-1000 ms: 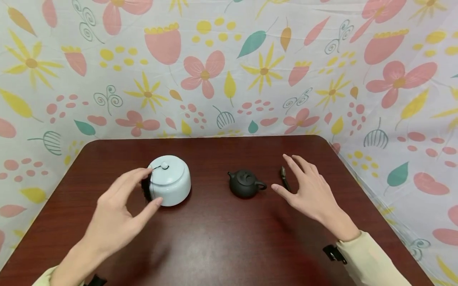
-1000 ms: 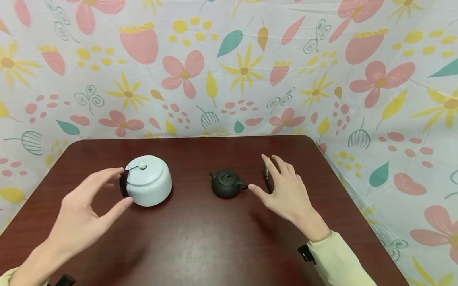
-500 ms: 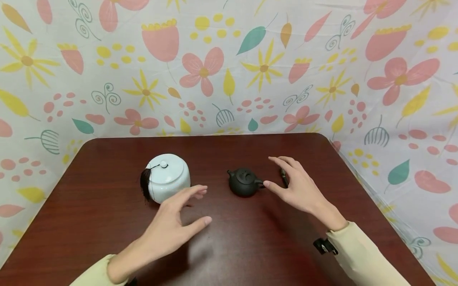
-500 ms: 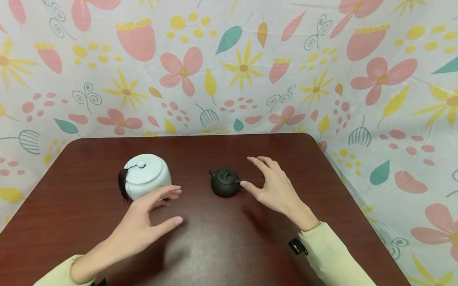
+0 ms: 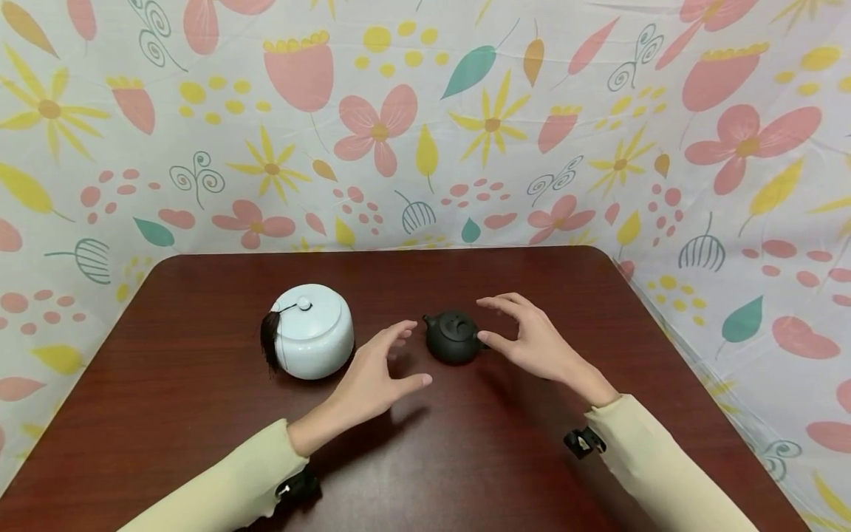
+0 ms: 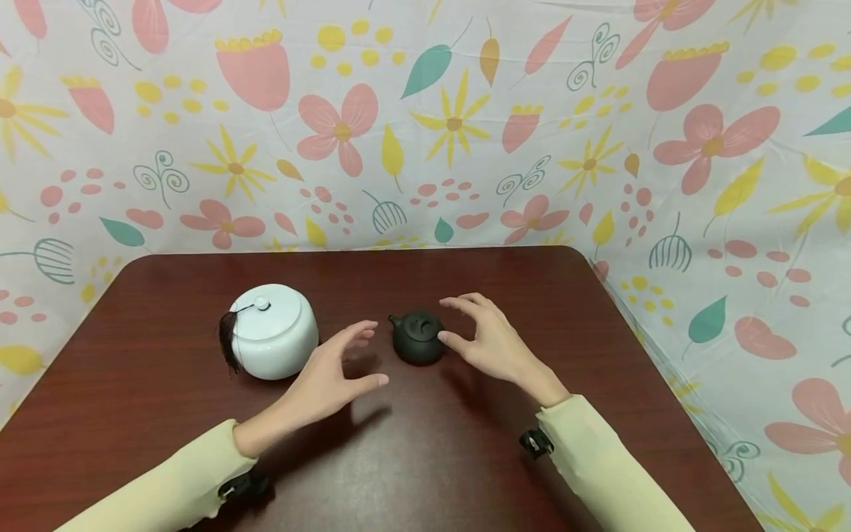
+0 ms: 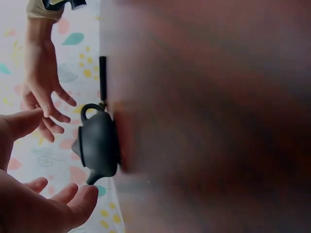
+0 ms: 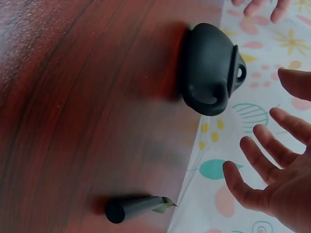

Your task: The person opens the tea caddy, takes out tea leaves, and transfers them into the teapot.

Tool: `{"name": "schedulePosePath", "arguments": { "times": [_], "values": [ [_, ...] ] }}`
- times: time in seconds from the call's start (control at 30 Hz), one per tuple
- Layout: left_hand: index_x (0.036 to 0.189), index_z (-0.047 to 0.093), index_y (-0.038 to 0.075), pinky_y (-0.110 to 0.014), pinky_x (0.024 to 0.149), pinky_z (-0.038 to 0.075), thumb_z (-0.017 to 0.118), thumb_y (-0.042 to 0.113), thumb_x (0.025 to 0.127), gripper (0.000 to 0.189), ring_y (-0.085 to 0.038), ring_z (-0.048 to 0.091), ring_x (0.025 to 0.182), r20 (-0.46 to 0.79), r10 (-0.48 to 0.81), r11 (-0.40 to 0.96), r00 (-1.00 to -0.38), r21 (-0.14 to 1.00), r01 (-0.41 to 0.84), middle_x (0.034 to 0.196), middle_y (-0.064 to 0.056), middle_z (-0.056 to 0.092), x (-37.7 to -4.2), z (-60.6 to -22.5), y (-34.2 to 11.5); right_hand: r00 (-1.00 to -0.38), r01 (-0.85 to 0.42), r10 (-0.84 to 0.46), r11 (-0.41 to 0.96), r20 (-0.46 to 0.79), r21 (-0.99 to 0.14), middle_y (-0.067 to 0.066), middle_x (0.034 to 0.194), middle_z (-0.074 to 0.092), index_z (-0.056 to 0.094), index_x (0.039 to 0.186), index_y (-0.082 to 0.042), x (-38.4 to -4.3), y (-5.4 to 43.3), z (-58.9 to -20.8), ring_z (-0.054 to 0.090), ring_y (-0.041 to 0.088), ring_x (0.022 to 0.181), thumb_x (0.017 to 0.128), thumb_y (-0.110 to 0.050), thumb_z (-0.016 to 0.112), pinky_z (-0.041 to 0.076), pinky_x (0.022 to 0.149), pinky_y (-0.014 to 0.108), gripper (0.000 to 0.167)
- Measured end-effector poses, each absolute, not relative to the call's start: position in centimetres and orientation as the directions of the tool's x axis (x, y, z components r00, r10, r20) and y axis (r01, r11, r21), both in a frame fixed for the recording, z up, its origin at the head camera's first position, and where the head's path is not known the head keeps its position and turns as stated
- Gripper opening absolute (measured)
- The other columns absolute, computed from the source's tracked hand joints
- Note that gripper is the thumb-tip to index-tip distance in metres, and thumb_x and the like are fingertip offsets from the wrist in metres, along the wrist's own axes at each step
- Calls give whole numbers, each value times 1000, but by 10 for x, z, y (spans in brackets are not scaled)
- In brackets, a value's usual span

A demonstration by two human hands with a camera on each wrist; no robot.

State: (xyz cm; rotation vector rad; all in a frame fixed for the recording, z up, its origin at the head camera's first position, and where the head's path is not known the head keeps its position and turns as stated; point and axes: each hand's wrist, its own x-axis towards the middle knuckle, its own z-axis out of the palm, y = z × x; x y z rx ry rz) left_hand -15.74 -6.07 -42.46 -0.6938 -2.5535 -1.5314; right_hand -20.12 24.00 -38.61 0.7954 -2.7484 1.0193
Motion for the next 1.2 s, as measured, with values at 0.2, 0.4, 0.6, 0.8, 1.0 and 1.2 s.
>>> {"name": "schedulePosePath", "arguments": {
  "times": [0.2, 0.4, 0.6, 0.8, 1.0, 1.2],
  "values": [
    [156, 49, 7, -48, 100, 53, 92, 23, 84, 85, -34, 59, 129, 264, 351, 405, -898, 822, 400, 145, -17, 57, -178, -432, -50, -853, -509, -454, 615, 257, -602, 9, 136, 60, 65, 141, -12, -208, 236, -390, 57, 31, 117, 97, -18, 79, 51, 88, 52, 46],
    [158, 47, 11, -51, 101, 51, 93, 23, 83, 88, -37, 59, 129, 236, 344, 428, -909, 822, 375, 150, -17, 54, -196, -436, -43, -847, -513, -467, 595, 253, -619, 11, 134, 61, 66, 140, -10, -212, 234, -393, 59, 38, 116, 98, -16, 78, 50, 89, 60, 44],
    [158, 47, 15, -51, 104, 49, 93, 24, 84, 87, -36, 58, 131, 165, 349, 452, -922, 832, 320, 152, -15, 52, -210, -438, -36, -842, -516, -480, 588, 244, -624, 10, 134, 62, 67, 138, -7, -216, 230, -395, 60, 37, 114, 97, -14, 79, 50, 91, 59, 43],
    [156, 50, 13, -48, 104, 51, 92, 19, 84, 83, -36, 58, 131, 125, 370, 446, -921, 845, 294, 152, -16, 52, -218, -438, -31, -840, -518, -486, 585, 241, -624, 10, 132, 63, 68, 137, -4, -219, 229, -398, 61, 37, 113, 97, -13, 79, 50, 91, 59, 42],
    [153, 54, 9, -47, 101, 53, 92, 15, 84, 79, -38, 61, 128, 130, 391, 435, -911, 847, 307, 150, -16, 54, -223, -436, -28, -843, -509, -486, 587, 230, -630, 9, 130, 63, 69, 135, -6, -224, 228, -400, 62, 37, 112, 97, -12, 78, 49, 93, 58, 39],
    [151, 57, 12, -46, 99, 54, 92, 12, 84, 76, -36, 63, 125, 107, 399, 433, -911, 853, 290, 146, -15, 57, -227, -435, -27, -845, -499, -490, 582, 213, -642, 8, 127, 64, 71, 133, -7, -228, 227, -402, 61, 35, 112, 98, -12, 78, 44, 95, 57, 36]
  ]
}}
